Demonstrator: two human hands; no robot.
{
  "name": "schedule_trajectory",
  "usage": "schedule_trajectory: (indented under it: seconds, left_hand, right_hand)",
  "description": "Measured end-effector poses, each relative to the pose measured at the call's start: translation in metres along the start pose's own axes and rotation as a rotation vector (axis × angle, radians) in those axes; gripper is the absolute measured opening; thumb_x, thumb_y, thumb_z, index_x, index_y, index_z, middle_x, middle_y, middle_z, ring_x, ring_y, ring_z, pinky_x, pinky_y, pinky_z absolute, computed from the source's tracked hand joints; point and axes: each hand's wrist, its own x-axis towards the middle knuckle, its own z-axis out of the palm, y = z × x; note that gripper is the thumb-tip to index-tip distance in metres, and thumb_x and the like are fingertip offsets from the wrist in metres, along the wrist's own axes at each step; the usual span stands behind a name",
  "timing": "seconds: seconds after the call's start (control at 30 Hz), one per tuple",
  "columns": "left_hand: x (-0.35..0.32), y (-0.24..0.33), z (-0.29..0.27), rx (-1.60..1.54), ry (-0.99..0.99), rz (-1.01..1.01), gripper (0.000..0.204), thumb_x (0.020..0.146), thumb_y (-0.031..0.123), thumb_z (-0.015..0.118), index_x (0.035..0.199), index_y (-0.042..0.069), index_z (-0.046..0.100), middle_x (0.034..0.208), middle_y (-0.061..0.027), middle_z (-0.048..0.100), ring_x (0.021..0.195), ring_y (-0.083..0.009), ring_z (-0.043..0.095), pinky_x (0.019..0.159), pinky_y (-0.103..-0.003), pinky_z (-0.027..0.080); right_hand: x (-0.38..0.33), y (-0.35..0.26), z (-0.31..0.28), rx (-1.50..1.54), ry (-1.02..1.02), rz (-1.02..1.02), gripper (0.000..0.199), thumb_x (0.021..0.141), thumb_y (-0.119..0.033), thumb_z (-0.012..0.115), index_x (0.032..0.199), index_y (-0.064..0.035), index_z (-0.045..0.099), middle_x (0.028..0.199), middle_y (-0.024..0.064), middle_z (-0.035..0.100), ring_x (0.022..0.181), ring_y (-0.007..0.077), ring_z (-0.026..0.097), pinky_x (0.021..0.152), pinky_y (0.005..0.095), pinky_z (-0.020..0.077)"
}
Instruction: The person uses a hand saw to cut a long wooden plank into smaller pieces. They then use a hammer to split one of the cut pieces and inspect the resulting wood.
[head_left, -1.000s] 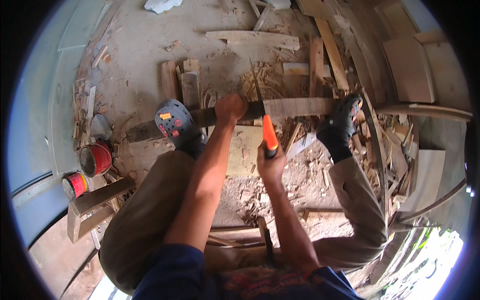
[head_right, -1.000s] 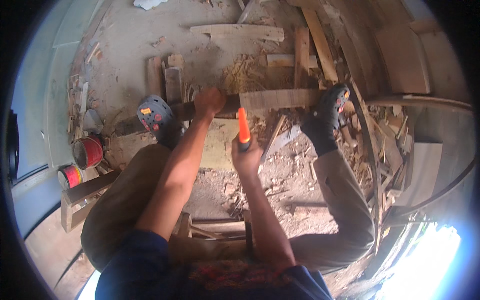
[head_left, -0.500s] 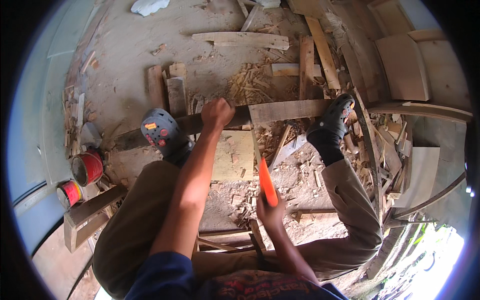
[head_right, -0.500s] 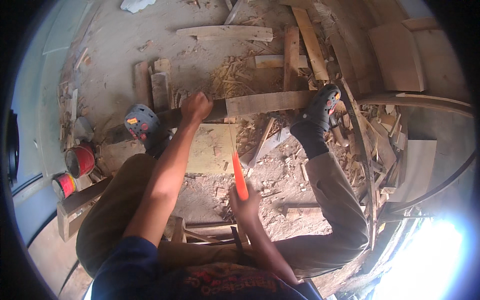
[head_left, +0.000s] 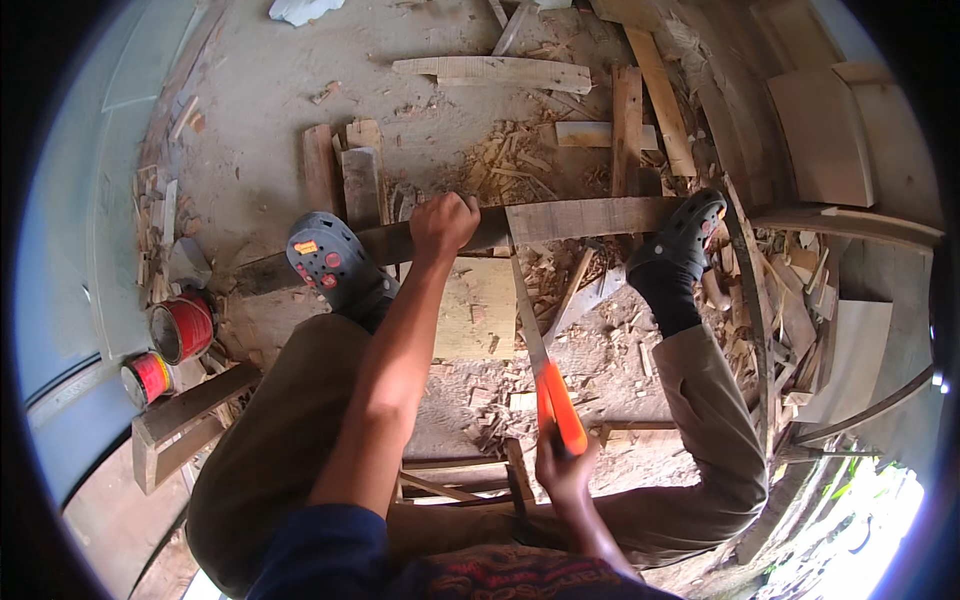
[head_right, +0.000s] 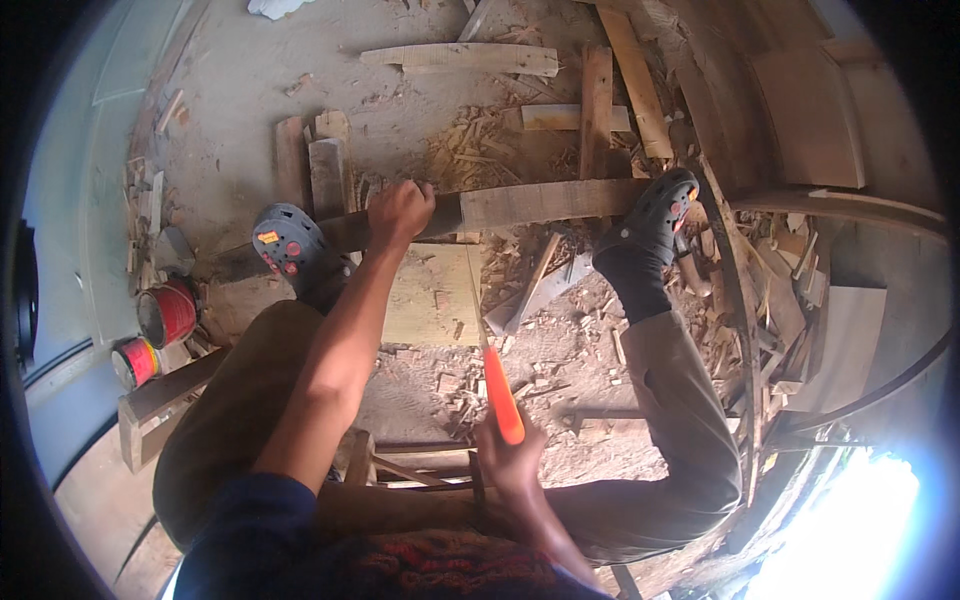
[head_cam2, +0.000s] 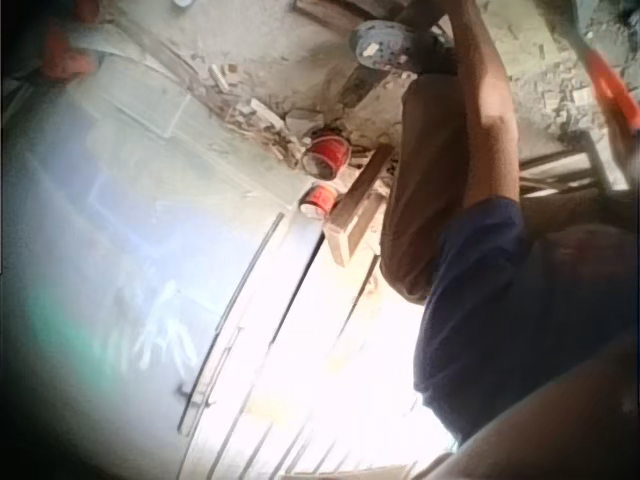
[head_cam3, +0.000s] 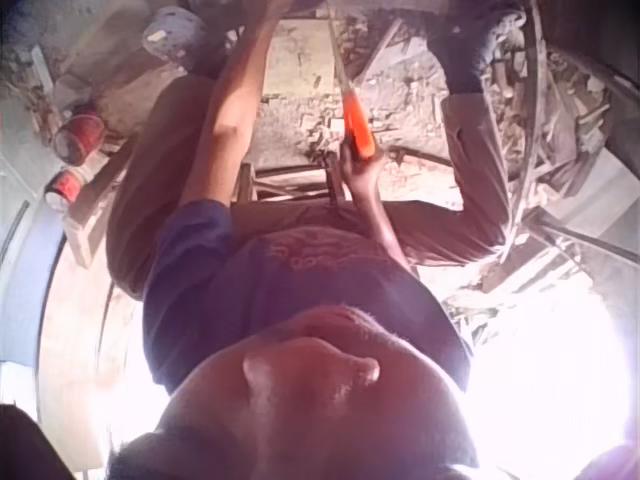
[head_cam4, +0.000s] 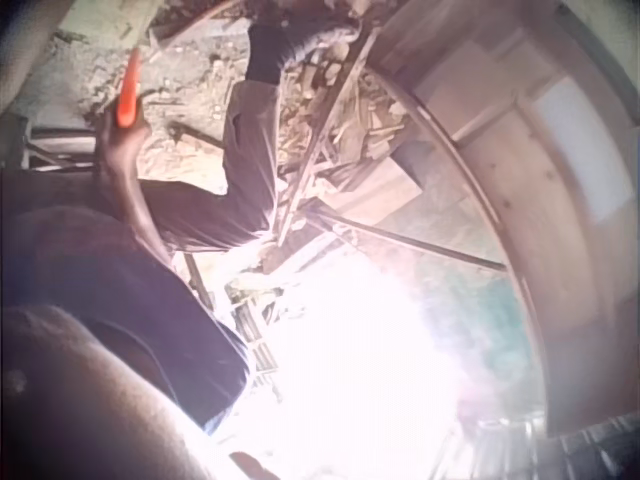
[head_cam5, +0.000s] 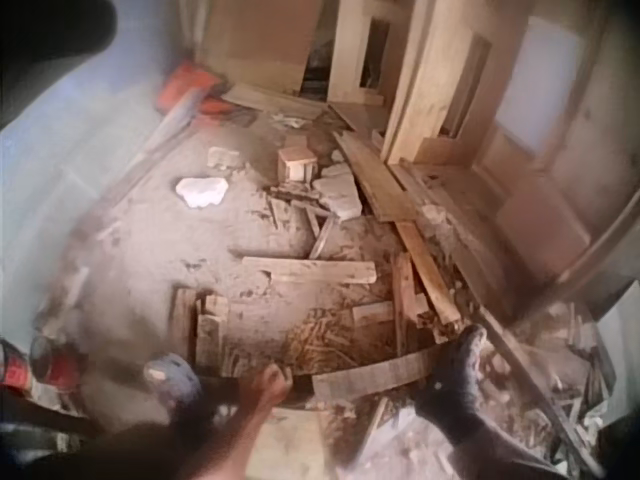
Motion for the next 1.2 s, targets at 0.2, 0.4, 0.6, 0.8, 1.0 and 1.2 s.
schedule_trajectory:
  seconds: [0.2, 0.4, 0.6, 0.8, 1.0, 1.2]
  left_hand:
    - [-0.014, -0.011, 0.009, 0.005, -0.134, 0.01, 0.044, 0.09, 0.035, 0.047, 0.076, 0.003, 0.074, 0.081, -0.0241, 0.069, 0.082, -0.0407, 0.069, 0.078, -0.049, 0.055]
    - [-0.002, -0.01, 0.004, 0.015, 0.057, 0.022, 0.043, 0.089, 0.036, 0.049, 0.077, 0.003, 0.074, 0.081, -0.024, 0.069, 0.08, -0.0415, 0.069, 0.077, -0.049, 0.055]
    - [0.014, -0.002, -0.007, -0.041, -0.029, 0.011, 0.043, 0.088, 0.035, 0.049, 0.076, 0.002, 0.073, 0.08, -0.0247, 0.069, 0.08, -0.0414, 0.069, 0.076, -0.048, 0.055]
    - [-0.012, -0.007, 0.011, -0.009, 0.015, -0.012, 0.04, 0.087, 0.035, 0.052, 0.079, 0.002, 0.074, 0.085, -0.0231, 0.07, 0.083, -0.0401, 0.069, 0.078, -0.048, 0.055]
    - [-0.003, -0.006, -0.004, -0.024, -0.089, 0.001, 0.039, 0.089, 0.035, 0.052, 0.084, 0.003, 0.074, 0.09, -0.0233, 0.07, 0.085, -0.041, 0.069, 0.079, -0.049, 0.054]
    - [-0.005, -0.005, 0.006, -0.039, -0.082, -0.014, 0.046, 0.091, 0.036, 0.046, 0.079, 0.001, 0.073, 0.086, -0.0241, 0.07, 0.082, -0.0415, 0.069, 0.078, -0.05, 0.054]
  right_hand:
    - [0.084, 0.016, 0.052, -0.189, 0.004, -0.151, 0.019, 0.084, -0.013, 0.068, 0.091, 0.0027, 0.06, 0.069, 0.0214, 0.064, 0.062, 0.0314, 0.068, 0.056, 0.0386, 0.051]
    - [0.032, 0.016, 0.025, -0.212, -0.001, -0.139, 0.019, 0.086, -0.013, 0.067, 0.085, 0.0039, 0.06, 0.065, 0.0125, 0.061, 0.058, 0.02, 0.057, 0.055, 0.0349, 0.0463]
    - [0.055, 0.048, 0.043, -0.241, 0.046, -0.233, 0.02, 0.083, -0.015, 0.071, 0.086, 0.0026, 0.062, 0.074, 0.0207, 0.068, 0.065, 0.0339, 0.07, 0.06, 0.0392, 0.053]
    - [0.031, 0.029, 0.042, -0.114, 0.02, -0.076, 0.012, 0.082, -0.006, 0.069, 0.085, 0.002, 0.061, 0.066, 0.0126, 0.063, 0.063, 0.0157, 0.065, 0.06, 0.0321, 0.0522]
    - [0.054, 0.053, 0.035, 0.096, -0.007, -0.15, 0.005, 0.09, -0.002, 0.062, 0.087, 0.0032, 0.061, 0.065, -0.0009, 0.054, 0.06, 0.0047, 0.05, 0.053, 0.0222, 0.0415]
    - [-0.034, -0.092, -0.021, -0.085, -0.052, 0.049, 0.019, 0.09, -0.013, 0.065, 0.088, 0.0055, 0.06, 0.065, 0.0068, 0.061, 0.06, 0.0095, 0.057, 0.054, 0.0298, 0.0474]
